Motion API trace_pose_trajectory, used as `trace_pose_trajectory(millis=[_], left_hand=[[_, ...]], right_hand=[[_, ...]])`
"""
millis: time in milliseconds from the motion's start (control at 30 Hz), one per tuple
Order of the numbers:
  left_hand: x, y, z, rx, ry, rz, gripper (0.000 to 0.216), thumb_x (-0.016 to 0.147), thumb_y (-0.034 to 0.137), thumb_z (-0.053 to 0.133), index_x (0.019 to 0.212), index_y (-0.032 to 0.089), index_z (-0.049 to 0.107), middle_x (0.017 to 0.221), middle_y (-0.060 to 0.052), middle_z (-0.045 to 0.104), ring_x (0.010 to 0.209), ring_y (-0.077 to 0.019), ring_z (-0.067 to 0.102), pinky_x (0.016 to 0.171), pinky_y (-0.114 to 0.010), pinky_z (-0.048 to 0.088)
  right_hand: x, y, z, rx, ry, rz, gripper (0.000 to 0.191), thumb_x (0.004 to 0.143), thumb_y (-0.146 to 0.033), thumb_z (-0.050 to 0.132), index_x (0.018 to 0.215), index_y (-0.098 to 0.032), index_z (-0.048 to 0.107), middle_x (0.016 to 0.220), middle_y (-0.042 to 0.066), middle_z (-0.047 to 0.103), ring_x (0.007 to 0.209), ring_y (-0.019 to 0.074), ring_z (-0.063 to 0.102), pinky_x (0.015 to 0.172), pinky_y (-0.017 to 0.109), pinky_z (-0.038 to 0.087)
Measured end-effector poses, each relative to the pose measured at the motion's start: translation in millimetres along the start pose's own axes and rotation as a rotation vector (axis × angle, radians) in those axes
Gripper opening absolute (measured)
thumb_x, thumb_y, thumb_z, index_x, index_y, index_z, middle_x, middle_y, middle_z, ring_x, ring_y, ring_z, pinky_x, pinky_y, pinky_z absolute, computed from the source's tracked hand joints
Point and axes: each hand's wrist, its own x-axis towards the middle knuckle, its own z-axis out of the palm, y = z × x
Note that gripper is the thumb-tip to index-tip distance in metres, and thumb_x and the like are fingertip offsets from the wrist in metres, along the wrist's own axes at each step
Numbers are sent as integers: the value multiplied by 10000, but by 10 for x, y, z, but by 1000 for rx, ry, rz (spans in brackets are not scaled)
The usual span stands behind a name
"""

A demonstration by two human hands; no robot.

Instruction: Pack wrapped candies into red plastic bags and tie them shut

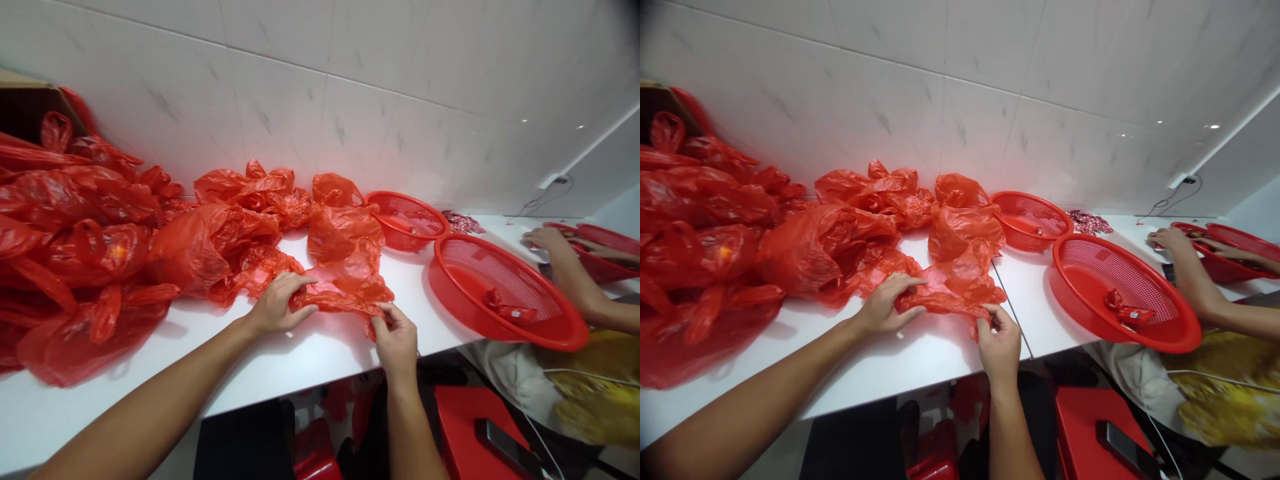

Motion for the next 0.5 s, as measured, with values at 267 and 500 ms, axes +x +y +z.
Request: trace_pose_trajectory(millis=[267, 500], left_hand=[[-119, 141, 295, -101, -26, 333, 1157, 832, 505, 816, 1679, 302, 54, 1530, -235, 411, 1314, -390, 558, 940, -517, 601], [-46, 210, 280, -156, -34, 251, 271, 989, 287, 673, 1236, 176, 693, 1071, -124, 725, 879, -198, 729, 759, -291, 610]], right_hand=[[-236, -75, 279, 224, -288, -126, 134, 845, -253, 620, 735, -228, 693, 1132, 74, 621, 1197, 276, 588, 1041, 412, 474], [-501, -175, 444, 309, -339, 43, 173, 893, -343, 722, 1032, -259, 663, 1268, 68, 644, 1164, 260, 640, 977, 405, 544]])
